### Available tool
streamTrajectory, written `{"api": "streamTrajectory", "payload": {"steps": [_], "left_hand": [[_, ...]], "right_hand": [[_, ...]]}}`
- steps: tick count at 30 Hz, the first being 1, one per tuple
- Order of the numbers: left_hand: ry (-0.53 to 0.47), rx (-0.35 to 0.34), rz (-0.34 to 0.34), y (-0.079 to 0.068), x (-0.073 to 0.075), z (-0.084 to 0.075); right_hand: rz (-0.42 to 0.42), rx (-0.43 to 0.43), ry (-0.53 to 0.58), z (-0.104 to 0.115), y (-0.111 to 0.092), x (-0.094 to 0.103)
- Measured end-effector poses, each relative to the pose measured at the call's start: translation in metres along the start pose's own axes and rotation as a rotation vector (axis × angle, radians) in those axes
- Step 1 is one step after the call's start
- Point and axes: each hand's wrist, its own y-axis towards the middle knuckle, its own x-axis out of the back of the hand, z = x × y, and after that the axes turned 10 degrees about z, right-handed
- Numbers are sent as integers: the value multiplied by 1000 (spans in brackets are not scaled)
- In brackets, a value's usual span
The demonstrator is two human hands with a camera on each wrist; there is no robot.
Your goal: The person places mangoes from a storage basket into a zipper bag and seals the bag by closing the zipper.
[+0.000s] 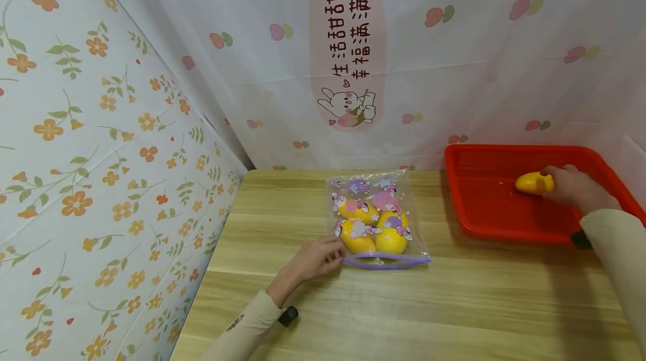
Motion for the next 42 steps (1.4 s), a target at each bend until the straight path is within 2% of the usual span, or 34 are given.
{"api": "streamTrajectory", "payload": {"steps": [12,21,27,34,42], "left_hand": [[13,9,2,-1,0,0],[1,13,-6,-2,-1,0],[-8,13,-1,0,0,0],[4,-1,8,-1,0,3],[-8,29,30,-2,1,2]], "right_hand": [[0,-15,19,-6,7,-3],[9,1,-12,-6,10,6],[13,-11,-15,-9,11,5],[39,16,-68,-7,18,3],[59,15,-83,-8,24,6]]}}
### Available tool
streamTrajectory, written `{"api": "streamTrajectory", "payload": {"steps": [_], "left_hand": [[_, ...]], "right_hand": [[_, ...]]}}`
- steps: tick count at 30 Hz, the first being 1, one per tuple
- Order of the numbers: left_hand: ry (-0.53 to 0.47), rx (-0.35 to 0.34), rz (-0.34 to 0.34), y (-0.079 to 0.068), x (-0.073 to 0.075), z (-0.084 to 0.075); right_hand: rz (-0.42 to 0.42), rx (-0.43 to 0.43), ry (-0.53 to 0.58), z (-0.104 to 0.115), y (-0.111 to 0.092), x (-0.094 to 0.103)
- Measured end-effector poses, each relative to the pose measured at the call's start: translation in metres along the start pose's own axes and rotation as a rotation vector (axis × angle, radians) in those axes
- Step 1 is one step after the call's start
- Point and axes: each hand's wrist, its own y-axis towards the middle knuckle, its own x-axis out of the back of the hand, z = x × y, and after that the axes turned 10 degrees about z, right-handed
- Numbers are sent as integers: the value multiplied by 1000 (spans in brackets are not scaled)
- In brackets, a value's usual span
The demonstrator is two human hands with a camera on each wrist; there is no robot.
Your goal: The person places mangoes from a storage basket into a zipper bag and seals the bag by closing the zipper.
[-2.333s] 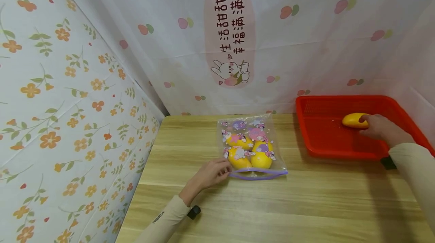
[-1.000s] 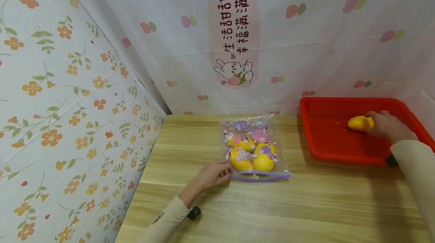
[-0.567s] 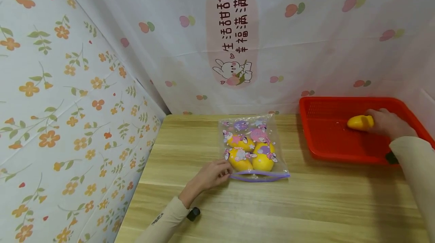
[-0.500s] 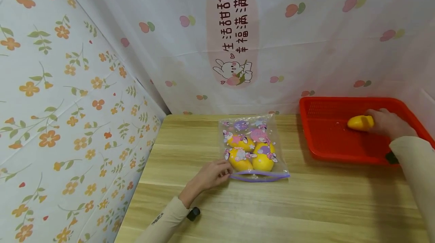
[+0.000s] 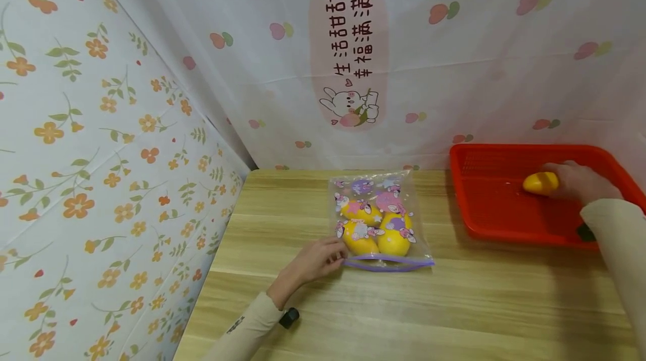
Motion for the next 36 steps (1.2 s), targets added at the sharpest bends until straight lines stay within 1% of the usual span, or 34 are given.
{"api": "streamTrajectory", "payload": {"steps": [5,11,19,24,28,31,35,36], "left_hand": [[1,-12,-4,1,0,1],[3,-6,-4,0,2,2],[10,18,2,-5,1,3],[17,8,-7,-5,1,3],[23,-11,-21,-3,1,3],[21,-15,-19,-3,1,3],[6,-14,-19,-3,3,3],[4,-14,-20,-2,3,3]], "right_hand": [[1,0,-20,-3,3,1],[1,-8,23,1,7,-3],[15,-34,23,6,15,-8],[8,-35,45,7,16,-10],[7,-12,28,10,15,-10],[12,29,1,12,12,-9],[27,30,93,11,8,-10],[37,13,142,10,7,-10]]}}
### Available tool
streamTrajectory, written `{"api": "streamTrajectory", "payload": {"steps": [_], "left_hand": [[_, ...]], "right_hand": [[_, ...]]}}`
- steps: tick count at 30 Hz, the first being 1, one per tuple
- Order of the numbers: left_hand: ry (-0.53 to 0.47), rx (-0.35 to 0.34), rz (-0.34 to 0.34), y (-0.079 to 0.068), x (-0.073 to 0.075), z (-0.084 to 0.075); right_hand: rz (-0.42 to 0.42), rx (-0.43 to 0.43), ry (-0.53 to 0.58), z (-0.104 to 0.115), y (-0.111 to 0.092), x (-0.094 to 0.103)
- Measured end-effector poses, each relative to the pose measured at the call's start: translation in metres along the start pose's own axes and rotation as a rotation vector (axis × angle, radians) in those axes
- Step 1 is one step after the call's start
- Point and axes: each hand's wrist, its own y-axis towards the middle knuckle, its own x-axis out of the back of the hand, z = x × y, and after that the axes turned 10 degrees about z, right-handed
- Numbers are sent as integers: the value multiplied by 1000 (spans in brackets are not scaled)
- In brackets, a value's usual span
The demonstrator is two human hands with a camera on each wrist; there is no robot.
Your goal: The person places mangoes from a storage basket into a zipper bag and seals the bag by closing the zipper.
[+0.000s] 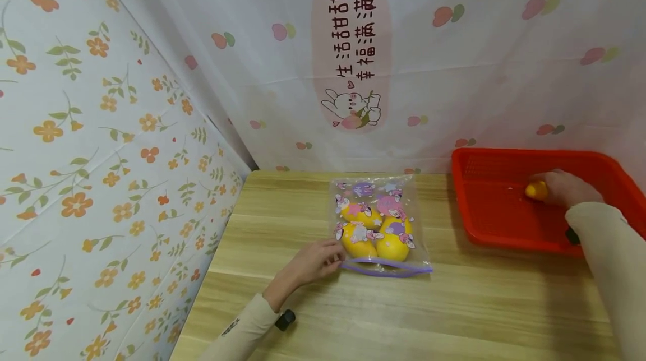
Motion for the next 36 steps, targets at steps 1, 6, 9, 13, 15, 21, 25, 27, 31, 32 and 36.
{"api": "streamTrajectory", "payload": {"steps": [1,6,9,13,15,21,25,27,31,32,36], "left_hand": [[-2,1,-1,0,0,0],[-3,2,-1,-1,0,2],[-6,-4,3,1,1,1],[-6,-12,2,2,2,1],[-2,-15,-2,3,2,0],[-4,0,-2,1,1,0],[-10,-1,-9,0,0,1],[-12,-3,-12,0,0,0],[-12,-4,-8,1,0,-1],[-13,-3,-5,1,1,-1],[-9,1,1,1,1,-1]], "right_hand": [[6,-18,53,-2,2,-1],[5,-9,13,-8,14,-4],[-34,10,-148,-16,21,-4],[-42,-23,-146,-16,20,-3],[-46,-28,-120,-13,15,-2],[-14,-16,-36,-11,9,0],[9,-23,13,-11,6,4],[14,-14,4,-9,4,7],[-23,36,-47,-2,-4,12],[-38,57,-61,0,-7,13],[-114,159,-100,10,-18,16]]}}
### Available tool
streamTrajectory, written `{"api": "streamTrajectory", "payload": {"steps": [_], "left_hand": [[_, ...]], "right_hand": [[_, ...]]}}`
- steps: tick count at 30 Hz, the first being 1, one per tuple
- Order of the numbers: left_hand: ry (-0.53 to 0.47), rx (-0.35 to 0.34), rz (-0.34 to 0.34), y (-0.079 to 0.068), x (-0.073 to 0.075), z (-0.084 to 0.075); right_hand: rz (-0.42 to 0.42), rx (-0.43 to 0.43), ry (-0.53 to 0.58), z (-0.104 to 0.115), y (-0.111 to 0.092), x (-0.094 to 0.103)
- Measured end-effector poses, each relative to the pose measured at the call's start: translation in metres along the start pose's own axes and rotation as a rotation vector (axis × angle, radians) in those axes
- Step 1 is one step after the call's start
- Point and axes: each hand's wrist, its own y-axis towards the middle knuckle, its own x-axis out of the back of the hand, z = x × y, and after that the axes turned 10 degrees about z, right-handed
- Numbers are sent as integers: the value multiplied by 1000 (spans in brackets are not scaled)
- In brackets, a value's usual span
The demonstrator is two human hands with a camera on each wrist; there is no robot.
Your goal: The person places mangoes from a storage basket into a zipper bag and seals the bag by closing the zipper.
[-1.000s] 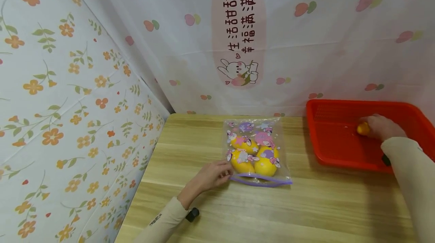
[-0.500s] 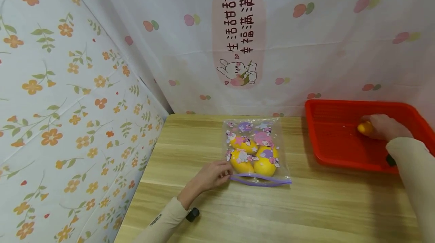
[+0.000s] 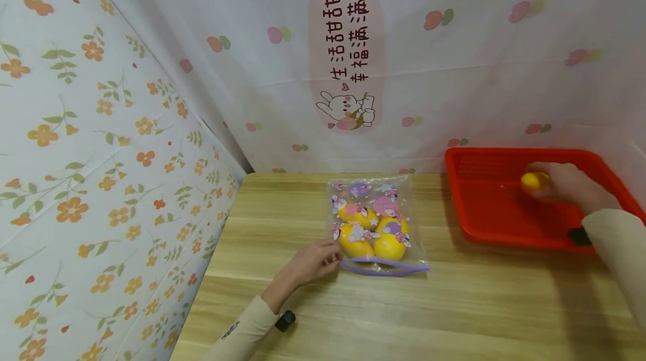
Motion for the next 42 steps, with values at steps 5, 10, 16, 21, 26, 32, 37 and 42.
{"api": "streamTrajectory", "payload": {"steps": [5,10,16,21,26,32,37,42], "left_hand": [[-4,9,-12,-1,1,0],[1,-1,-23,-1,1,-1],[8,-9,-36,-1,-1,-1],[7,-7,-33,-1,-1,-1],[1,9,-20,0,-1,-2],[-19,14,-12,1,2,-5],[-16,10,-13,1,2,-5],[-8,4,-18,1,1,-3]], "right_hand": [[-68,35,27,13,-10,1],[-149,6,119,18,-24,-6],[-281,14,198,28,-40,-16],[-380,38,286,43,-51,-26],[-464,47,398,56,-62,-37],[-525,47,498,65,-72,-44],[-533,52,626,70,-80,-47],[-536,95,775,78,-90,-52]]}}
